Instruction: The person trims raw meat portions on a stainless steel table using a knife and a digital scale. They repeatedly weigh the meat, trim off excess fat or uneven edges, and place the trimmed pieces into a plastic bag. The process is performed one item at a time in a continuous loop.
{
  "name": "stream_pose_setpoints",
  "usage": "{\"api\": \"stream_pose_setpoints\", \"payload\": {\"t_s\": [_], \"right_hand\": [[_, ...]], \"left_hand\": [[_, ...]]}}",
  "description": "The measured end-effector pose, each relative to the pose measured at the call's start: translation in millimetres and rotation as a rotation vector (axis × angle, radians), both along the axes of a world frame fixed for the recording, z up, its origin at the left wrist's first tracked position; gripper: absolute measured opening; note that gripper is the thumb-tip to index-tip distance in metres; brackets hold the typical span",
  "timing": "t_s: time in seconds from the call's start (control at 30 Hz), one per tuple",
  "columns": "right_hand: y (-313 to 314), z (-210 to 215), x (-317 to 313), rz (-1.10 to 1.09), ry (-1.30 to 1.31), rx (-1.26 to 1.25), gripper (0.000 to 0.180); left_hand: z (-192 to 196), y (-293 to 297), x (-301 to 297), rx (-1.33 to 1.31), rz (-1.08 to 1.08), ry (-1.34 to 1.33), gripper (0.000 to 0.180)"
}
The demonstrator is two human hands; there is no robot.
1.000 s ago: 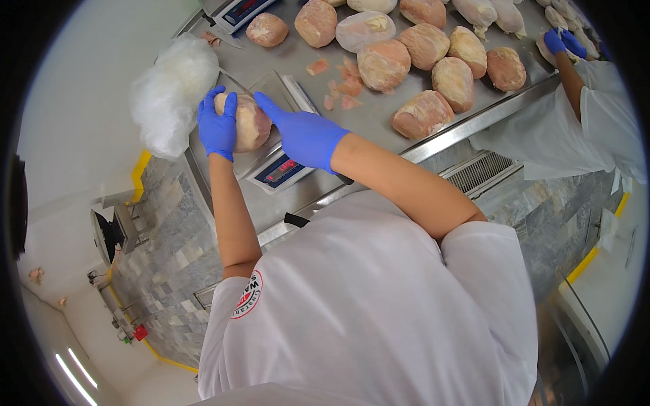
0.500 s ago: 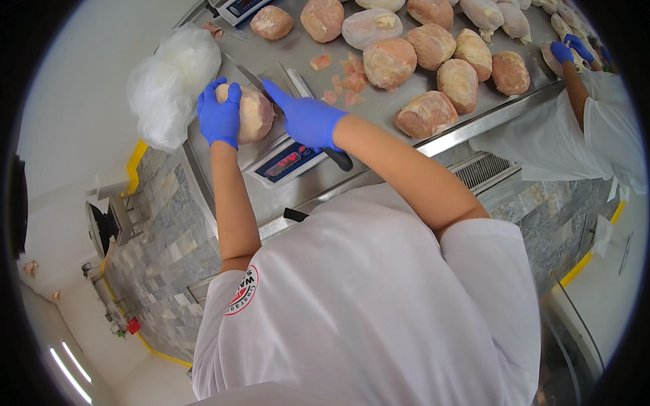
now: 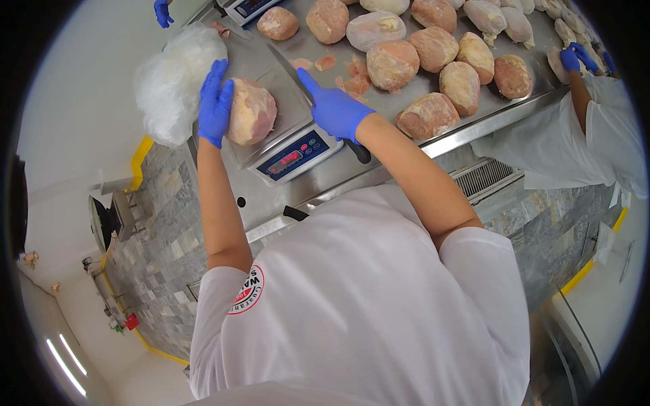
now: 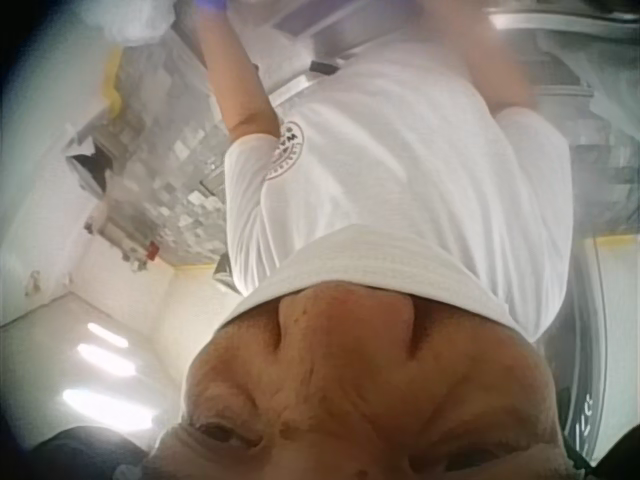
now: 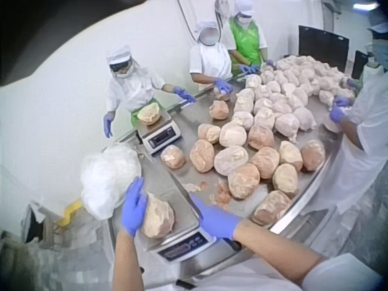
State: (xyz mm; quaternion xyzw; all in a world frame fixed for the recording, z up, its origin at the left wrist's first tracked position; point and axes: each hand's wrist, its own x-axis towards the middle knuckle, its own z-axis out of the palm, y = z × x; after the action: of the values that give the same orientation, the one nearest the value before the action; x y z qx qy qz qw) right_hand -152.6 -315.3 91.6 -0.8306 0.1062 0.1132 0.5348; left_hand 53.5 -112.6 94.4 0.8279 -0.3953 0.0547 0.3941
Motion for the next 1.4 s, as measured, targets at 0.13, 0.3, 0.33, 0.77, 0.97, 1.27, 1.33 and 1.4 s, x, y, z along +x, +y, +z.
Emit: {"api": "stream_pose_setpoints", "payload": {"t_s": [0.13,0.3,0.33,0.77,0.97,1.27,1.33,1.4], "right_hand": [[13,27,-4,0.038,-0.144,-0.144,0.078],[49,-1,7,0.038,-0.276,-0.153,0.078],[54,-3,10,0.027,-0.303,-0.171,0.078],[28,-87,-10,0.082,-0.314,-0.066,0.084],[8,6,-15,0.095,0.029,-0.042,0.091],[0,-5,-8,0.016,-0.07,-0.125,0.086],[-9,-79,-2,-0.205,-0.559,-0.316,0.077],[-3,-24,-15,-0.04,-0.195,-0.188,0.076]], "left_hand": [[-1,4,-15,0.184,0.294,0.023,0.065],[2,-13,-55,0.224,0.464,0.165,0.073],[1,-14,-56,0.236,0.48,0.136,0.072],[-37,-35,-15,0.047,0.264,0.215,0.064],[-10,17,0,0.153,-0.182,0.199,0.07],[12,36,9,0.073,-0.232,0.216,0.056],[25,13,-3,0.111,-0.264,0.208,0.055],[23,38,-13,0.125,-0.142,0.156,0.051]]}}
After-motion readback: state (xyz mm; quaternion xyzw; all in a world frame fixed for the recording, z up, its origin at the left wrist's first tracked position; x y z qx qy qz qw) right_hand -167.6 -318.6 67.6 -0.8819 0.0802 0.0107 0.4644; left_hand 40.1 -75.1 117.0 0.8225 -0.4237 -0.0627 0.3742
